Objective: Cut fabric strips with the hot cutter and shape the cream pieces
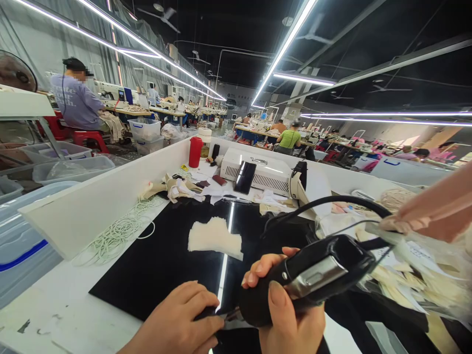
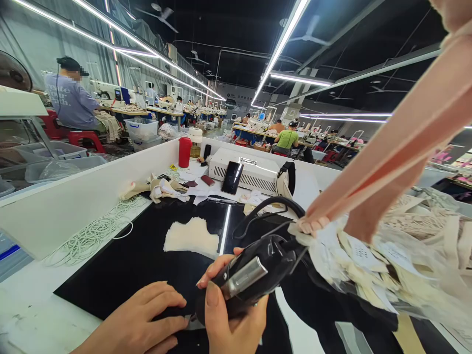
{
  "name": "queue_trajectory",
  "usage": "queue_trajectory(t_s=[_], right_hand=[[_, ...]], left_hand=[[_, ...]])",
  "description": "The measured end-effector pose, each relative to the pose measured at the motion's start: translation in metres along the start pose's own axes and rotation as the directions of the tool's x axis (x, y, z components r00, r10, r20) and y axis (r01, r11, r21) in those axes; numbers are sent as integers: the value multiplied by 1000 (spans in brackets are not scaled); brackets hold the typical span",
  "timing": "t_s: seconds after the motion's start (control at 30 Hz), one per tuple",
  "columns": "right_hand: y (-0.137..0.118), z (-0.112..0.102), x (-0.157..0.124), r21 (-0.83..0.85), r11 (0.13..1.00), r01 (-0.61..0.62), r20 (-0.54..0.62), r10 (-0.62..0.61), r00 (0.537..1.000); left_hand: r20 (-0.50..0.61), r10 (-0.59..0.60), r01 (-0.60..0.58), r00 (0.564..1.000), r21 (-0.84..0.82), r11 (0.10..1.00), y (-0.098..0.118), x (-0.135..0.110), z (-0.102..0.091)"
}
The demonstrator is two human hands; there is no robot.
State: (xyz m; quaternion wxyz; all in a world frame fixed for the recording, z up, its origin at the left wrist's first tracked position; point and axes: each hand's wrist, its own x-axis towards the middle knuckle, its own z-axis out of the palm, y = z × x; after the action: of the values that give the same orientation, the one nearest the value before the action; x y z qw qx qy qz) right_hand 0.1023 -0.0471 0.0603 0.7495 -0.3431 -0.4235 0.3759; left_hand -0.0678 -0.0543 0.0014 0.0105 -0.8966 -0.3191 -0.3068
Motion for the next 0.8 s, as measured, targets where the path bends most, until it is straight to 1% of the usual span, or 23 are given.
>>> queue_trajectory(t_s=[0.2,0.37,0.5,0.67,0.8], right_hand=[[0,3,0,28,1000,-5,-11,5,1000],[1,5,-1,55,998,-23,-12,24,1000],[1,4,-2,40,999,5,12,-6,1000],[0,3,0,7,1000,-7,17,7,1000],[-1,2,1,61,998,-1,8,1,1000]], left_hand=[[-37,29,-27,999,48,998,-2,-7,8],[-110,56,-44,992,107,993,1,-9,14],[-157,68,-48,985,128,991,4,-8,16],[-137,94,-74,986,145,987,4,-7,12],[-102,68,-60,992,71,996,4,-5,4]])
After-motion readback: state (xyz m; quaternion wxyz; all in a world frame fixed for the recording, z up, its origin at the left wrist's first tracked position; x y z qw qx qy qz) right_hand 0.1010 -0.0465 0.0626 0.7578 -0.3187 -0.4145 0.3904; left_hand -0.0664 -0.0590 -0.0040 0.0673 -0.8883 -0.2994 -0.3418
